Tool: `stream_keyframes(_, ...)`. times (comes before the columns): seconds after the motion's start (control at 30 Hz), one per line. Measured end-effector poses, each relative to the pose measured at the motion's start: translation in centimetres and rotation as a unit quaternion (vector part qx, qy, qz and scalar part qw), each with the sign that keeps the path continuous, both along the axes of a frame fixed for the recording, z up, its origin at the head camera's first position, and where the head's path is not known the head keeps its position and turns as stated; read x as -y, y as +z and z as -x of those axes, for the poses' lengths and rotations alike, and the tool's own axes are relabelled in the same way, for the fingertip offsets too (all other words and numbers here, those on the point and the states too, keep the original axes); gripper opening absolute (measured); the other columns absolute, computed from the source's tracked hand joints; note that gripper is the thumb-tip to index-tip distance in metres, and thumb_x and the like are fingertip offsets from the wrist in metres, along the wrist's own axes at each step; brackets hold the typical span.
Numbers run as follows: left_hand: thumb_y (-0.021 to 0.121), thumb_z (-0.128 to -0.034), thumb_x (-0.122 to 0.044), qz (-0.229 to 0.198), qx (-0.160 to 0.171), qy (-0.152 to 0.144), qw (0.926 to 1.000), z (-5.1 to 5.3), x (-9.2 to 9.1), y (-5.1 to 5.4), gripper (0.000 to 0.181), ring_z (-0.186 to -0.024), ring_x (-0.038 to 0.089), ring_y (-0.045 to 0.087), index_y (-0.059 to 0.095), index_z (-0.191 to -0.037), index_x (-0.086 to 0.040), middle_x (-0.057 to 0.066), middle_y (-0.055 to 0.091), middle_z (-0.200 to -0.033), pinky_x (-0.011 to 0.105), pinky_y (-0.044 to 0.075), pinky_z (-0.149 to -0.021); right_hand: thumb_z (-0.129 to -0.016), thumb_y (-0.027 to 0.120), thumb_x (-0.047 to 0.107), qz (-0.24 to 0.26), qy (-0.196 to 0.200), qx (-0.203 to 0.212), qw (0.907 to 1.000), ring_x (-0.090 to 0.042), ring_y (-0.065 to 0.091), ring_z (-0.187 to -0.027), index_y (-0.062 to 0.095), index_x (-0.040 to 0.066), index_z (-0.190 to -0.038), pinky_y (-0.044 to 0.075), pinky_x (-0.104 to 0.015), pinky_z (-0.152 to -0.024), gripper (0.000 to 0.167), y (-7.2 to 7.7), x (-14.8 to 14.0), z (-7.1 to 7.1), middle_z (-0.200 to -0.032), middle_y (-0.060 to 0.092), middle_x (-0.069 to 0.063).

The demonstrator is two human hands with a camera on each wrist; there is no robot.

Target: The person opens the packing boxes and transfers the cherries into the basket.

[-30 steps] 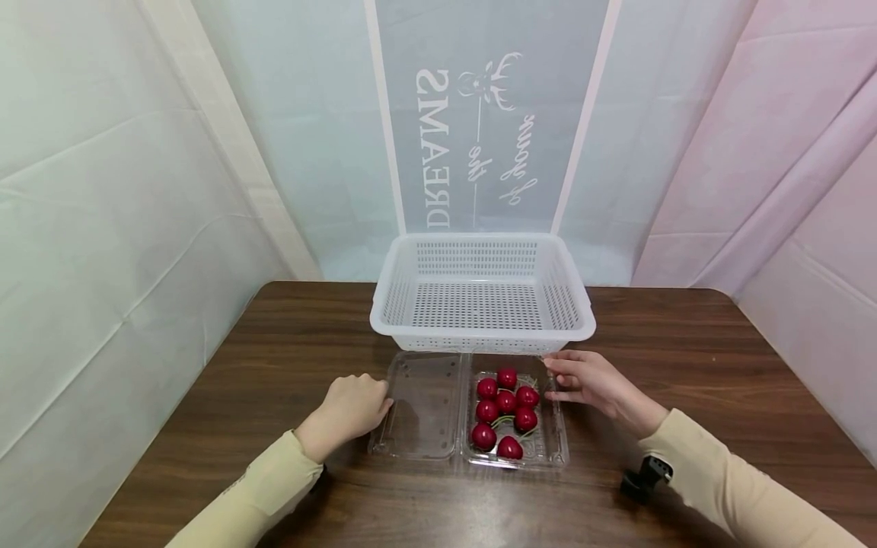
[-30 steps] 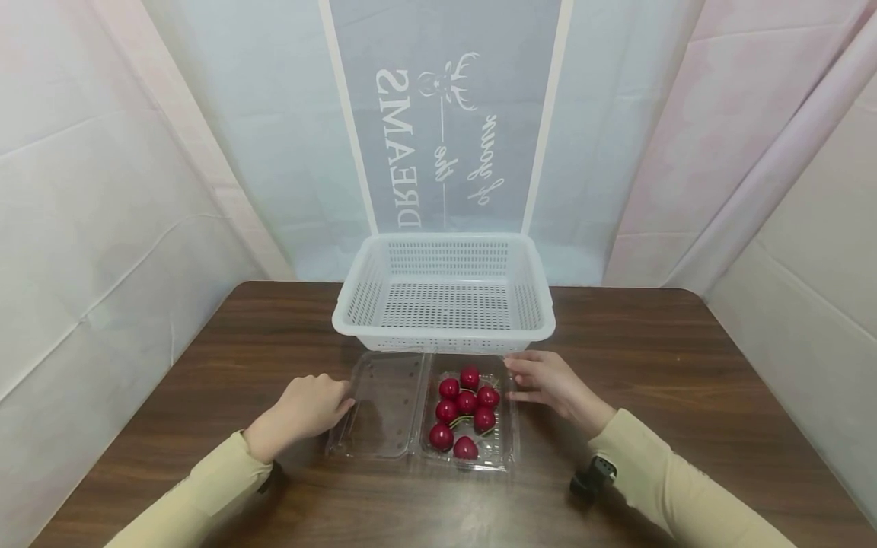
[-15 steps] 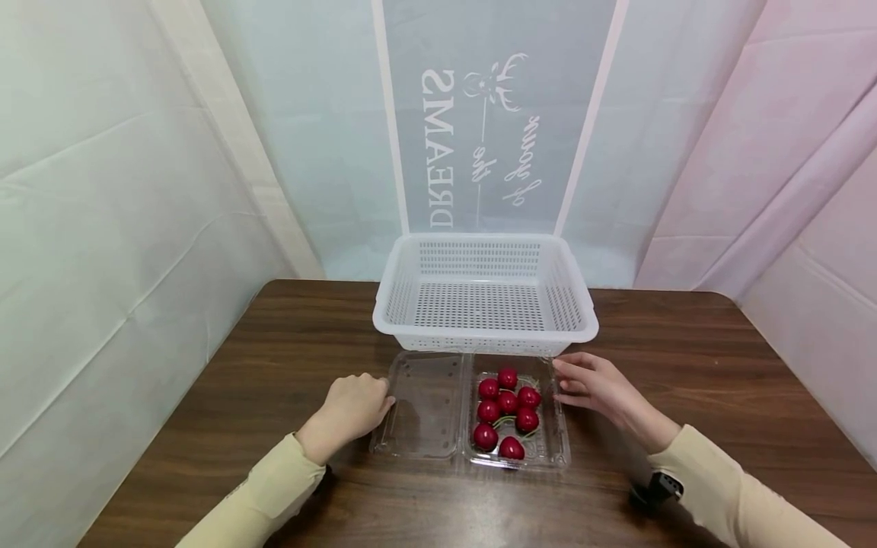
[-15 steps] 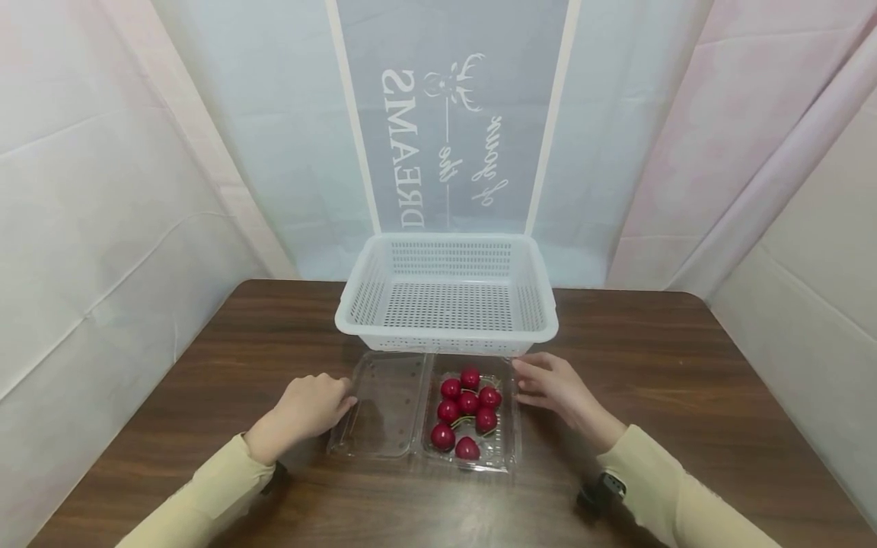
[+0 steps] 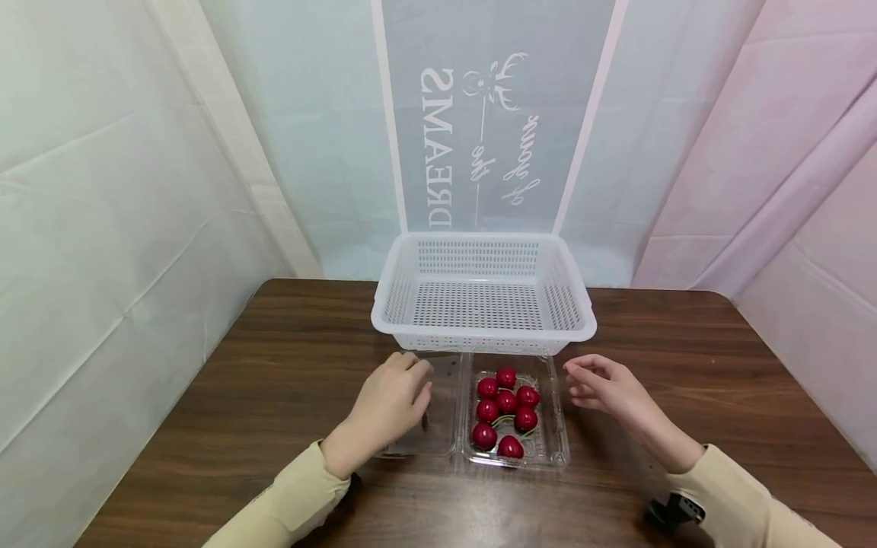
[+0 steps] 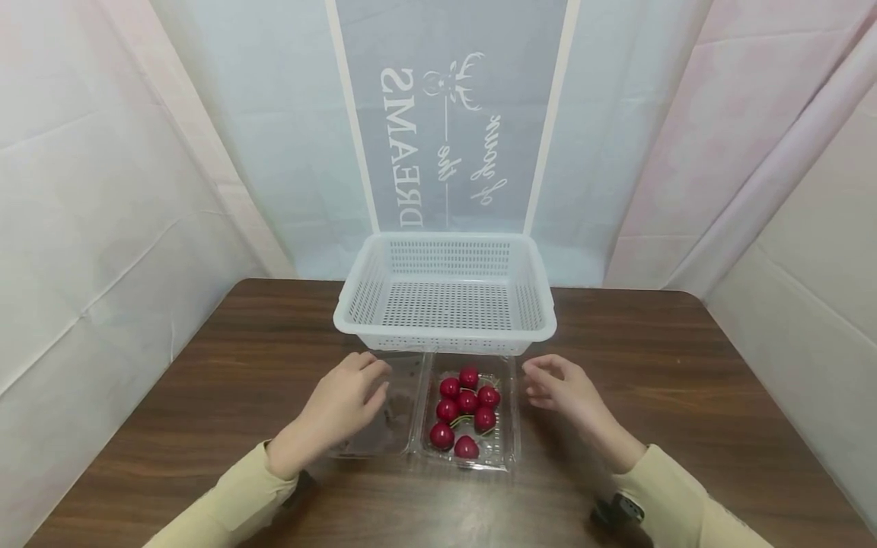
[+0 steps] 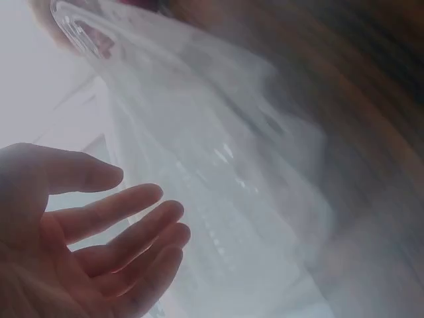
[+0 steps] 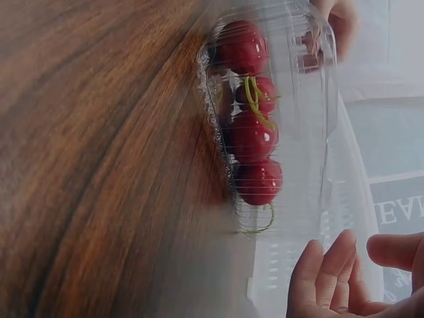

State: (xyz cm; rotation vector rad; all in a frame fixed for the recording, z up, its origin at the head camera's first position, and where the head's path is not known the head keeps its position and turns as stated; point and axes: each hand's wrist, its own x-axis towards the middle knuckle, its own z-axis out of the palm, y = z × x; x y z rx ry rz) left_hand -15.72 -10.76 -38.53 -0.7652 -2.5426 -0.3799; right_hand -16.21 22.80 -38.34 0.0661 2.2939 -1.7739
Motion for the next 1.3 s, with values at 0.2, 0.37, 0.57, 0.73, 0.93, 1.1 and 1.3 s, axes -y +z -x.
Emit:
stream_keyframes(0.2,0.067,-0.0794,-0.012,-0.006,0.003,-0.025,0.9997,0.3,-1.7,-0.1,0.016,-0.087,0.019,0.060,0.071,-0.094,-0.009,0.001,0.067,-0.092,0.032,0.050,-0.078,-0.096,0.055,0.026,-0.014,0.003,-0.031,0.9994,-0.009,0.063,-0.079,0.048,-0.011,-0.121,0.056,-0.028,-0.072,0.046,0.4,0.3,-0.6,-0.092,0.062,-0.003)
stream_keyframes(0.37,0.064,-0.0811,-0.014,-0.002,0.015,-0.040,0.9991,0.4,-2.6,0.0,0.016,-0.091,0.020,0.061,0.073,-0.093,-0.010,0.001,0.070,-0.100,0.034,0.050,-0.080,-0.096,0.055,0.025,-0.021,0.002,-0.058,0.9981,-0.011,0.065,-0.078,0.050,-0.011,-0.118,0.056,-0.029,-0.072,0.043,0.6,0.7,-0.8,-0.092,0.064,-0.007)
stream_keyframes(0.57,0.062,-0.0839,-0.015,0.007,0.024,-0.060,0.9979,0.6,-3.2,-0.1,0.015,-0.088,0.019,0.061,0.073,-0.092,-0.010,0.000,0.071,-0.097,0.032,0.050,-0.079,-0.094,0.058,0.020,-0.033,0.025,-0.076,0.9963,-0.011,0.066,-0.079,0.052,-0.011,-0.117,0.056,-0.031,-0.070,0.039,0.9,1.5,-0.7,-0.098,0.068,-0.018)
stream_keyframes(0.73,0.061,-0.0838,-0.013,0.010,0.026,-0.067,0.9973,0.8,-3.6,-0.2,0.015,-0.086,0.018,0.061,0.074,-0.091,-0.010,0.000,0.071,-0.095,0.031,0.049,-0.079,-0.093,0.060,0.016,-0.032,0.045,-0.087,0.9947,-0.012,0.067,-0.081,0.054,-0.013,-0.116,0.057,-0.031,-0.070,0.038,1.2,2.3,-0.5,-0.102,0.067,-0.025)
stream_keyframes(0.93,0.059,-0.0834,-0.013,0.026,0.023,-0.062,0.9975,0.9,-4.0,0.3,0.015,-0.080,0.019,0.060,0.073,-0.085,-0.011,0.000,0.071,-0.091,0.031,0.049,-0.070,-0.089,0.065,0.020,-0.081,0.062,-0.112,0.9885,-0.019,0.067,-0.083,0.061,-0.005,-0.110,0.056,-0.029,-0.069,0.033,1.4,3.6,-0.1,-0.098,0.068,-0.021)
stream_keyframes(1.1,0.058,-0.0843,-0.012,0.031,0.025,-0.060,0.9974,0.9,-4.3,0.5,0.014,-0.075,0.019,0.058,0.071,-0.080,-0.010,0.000,0.070,-0.085,0.031,0.049,-0.067,-0.088,0.067,0.018,-0.159,0.082,-0.171,0.9689,-0.020,0.068,-0.080,0.066,0.003,-0.103,0.055,-0.026,-0.065,0.021,1.4,5.0,0.0,-0.094,0.071,-0.012)
stream_keyframes(1.3,0.059,-0.0824,-0.012,0.042,0.024,-0.058,0.9972,0.6,-4.4,0.6,0.012,-0.073,0.018,0.058,0.070,-0.077,-0.011,-0.001,0.069,-0.084,0.030,0.048,-0.066,-0.086,0.067,0.012,-0.233,0.110,-0.217,0.9415,-0.011,0.067,-0.079,0.069,0.008,-0.099,0.051,-0.023,-0.067,0.014,1.0,6.3,0.7,-0.089,0.072,-0.001)
